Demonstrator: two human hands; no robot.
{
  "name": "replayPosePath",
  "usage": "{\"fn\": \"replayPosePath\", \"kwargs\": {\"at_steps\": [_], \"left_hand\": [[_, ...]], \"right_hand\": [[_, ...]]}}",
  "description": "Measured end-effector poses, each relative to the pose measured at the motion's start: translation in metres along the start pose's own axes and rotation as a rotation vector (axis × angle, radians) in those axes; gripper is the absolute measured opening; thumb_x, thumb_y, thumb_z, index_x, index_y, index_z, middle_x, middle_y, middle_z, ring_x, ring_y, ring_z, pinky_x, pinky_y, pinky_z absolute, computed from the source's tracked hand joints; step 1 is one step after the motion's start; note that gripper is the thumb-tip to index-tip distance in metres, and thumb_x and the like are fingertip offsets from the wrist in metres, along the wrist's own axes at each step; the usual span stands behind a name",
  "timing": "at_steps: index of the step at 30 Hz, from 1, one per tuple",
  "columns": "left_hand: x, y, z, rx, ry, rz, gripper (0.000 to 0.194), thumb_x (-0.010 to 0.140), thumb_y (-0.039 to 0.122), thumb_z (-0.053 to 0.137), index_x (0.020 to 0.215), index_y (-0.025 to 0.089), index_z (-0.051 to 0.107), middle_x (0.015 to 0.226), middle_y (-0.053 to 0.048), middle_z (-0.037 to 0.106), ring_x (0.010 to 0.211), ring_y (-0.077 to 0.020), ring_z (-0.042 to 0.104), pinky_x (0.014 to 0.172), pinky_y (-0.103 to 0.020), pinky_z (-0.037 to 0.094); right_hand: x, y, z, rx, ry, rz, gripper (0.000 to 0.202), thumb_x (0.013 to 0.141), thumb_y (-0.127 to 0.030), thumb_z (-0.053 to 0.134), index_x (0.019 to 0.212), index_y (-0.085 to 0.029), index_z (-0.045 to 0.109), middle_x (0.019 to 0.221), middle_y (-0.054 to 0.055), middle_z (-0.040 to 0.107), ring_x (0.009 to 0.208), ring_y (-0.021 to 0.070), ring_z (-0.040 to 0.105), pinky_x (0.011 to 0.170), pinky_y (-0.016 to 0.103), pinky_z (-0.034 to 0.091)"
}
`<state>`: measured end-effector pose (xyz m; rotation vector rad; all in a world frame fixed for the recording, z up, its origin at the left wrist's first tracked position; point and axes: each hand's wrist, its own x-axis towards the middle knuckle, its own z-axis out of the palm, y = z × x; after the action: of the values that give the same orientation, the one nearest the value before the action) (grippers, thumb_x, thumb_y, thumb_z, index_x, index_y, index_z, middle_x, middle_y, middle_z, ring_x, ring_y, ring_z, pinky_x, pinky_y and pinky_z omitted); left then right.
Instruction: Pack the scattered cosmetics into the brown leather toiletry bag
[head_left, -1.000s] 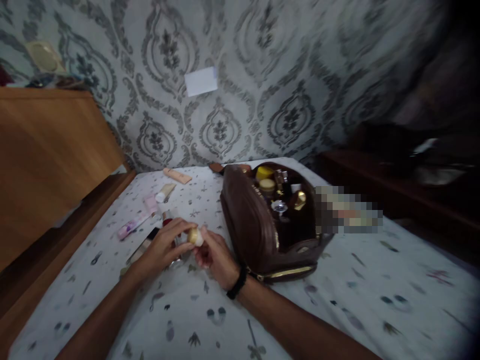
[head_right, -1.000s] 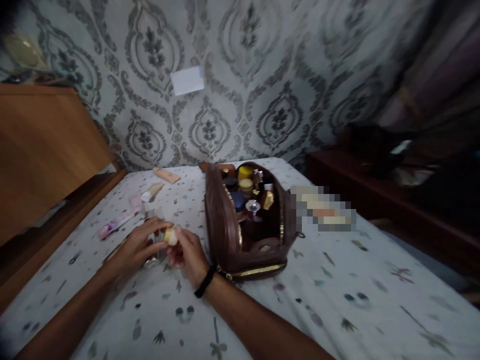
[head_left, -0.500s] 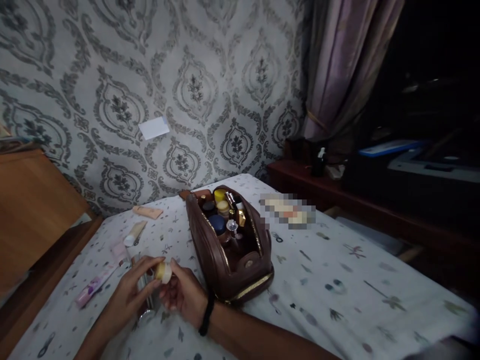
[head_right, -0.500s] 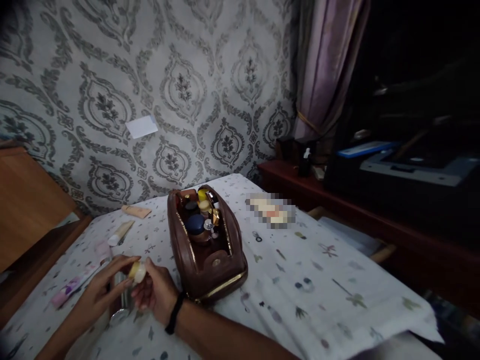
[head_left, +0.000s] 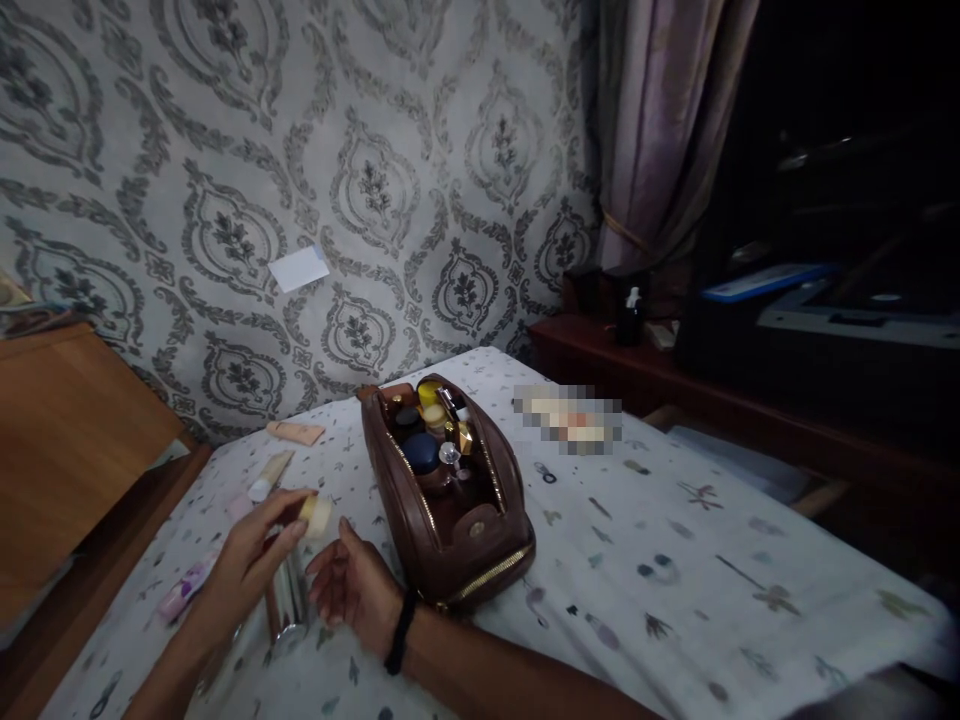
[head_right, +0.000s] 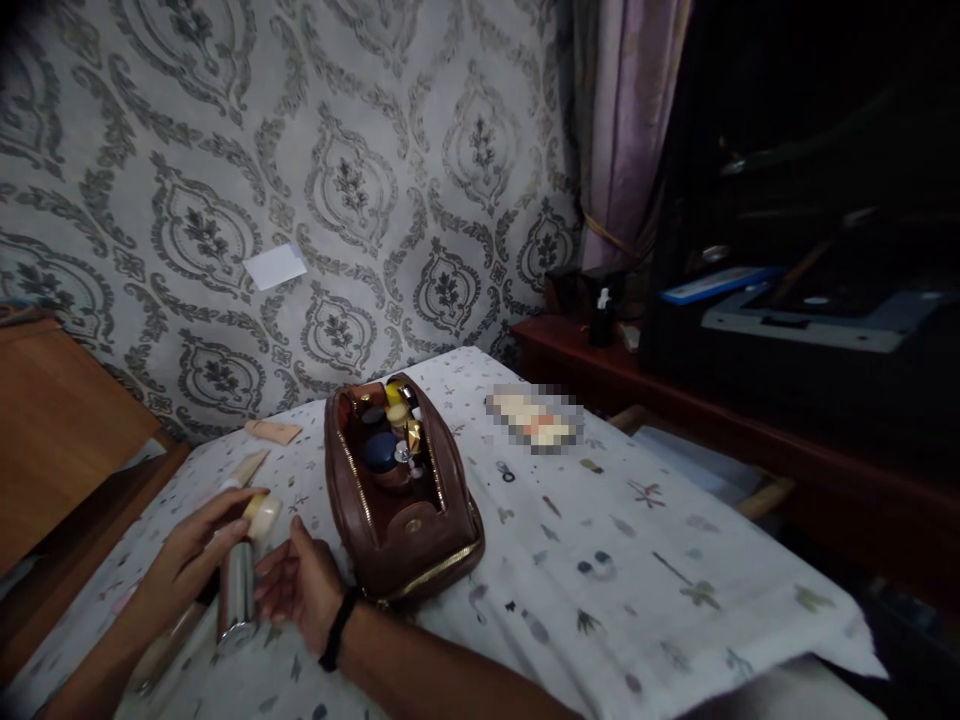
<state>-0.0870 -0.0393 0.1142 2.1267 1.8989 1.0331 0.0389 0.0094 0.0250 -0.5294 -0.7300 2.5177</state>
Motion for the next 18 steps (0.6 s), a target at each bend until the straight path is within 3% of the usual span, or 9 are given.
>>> {"fn": "replayPosePath", "kwargs": {"at_steps": [5,10,14,18], "left_hand": [[0.039,0.036,-0.011,-0.041,0.069,0.061,0.042,0.09,0.047,0.053,0.119,0.019,0.064,0.117,-0.009,0.068,0.108,-0.0242,0.062,0.093,-0.033,0.051],[0.089,0.081,-0.008,0.037,0.033,0.229,0.038,0.09,0.044,0.057,0.118,0.019,0.064,0.109,-0.007,0.066,0.094,-0.0191,0.06,0.081,-0.029,0.048],[0.13,0.099,0.001,0.194,-0.083,0.359,0.036,0.091,0.042,0.054,0.116,0.018,0.064,0.101,-0.007,0.065,0.09,-0.0197,0.059,0.077,-0.029,0.046],[0.167,0.104,0.017,0.392,-0.31,0.399,0.028,0.09,0.035,0.052,0.106,0.017,0.066,0.098,-0.006,0.066,0.088,-0.0206,0.059,0.079,-0.03,0.043]], "right_hand": [[-0.003,-0.004,0.002,0.004,0.012,0.024,0.069,0.101,-0.059,0.022,0.066,-0.013,0.061,0.047,-0.001,0.057,0.031,0.0072,0.045,0.034,0.02,0.027],[-0.004,-0.005,0.003,-0.004,0.037,0.039,0.067,0.105,-0.047,0.017,0.067,-0.013,0.06,0.046,-0.001,0.056,0.031,0.0074,0.046,0.035,0.02,0.027],[0.0,-0.001,0.0,-0.005,0.033,0.044,0.064,0.103,-0.052,0.023,0.068,-0.013,0.06,0.047,-0.001,0.056,0.032,0.0079,0.046,0.036,0.02,0.027],[0.001,0.001,-0.001,0.0,0.014,0.019,0.064,0.101,-0.058,0.029,0.066,-0.013,0.06,0.047,0.0,0.057,0.032,0.0078,0.046,0.036,0.021,0.028]]}}
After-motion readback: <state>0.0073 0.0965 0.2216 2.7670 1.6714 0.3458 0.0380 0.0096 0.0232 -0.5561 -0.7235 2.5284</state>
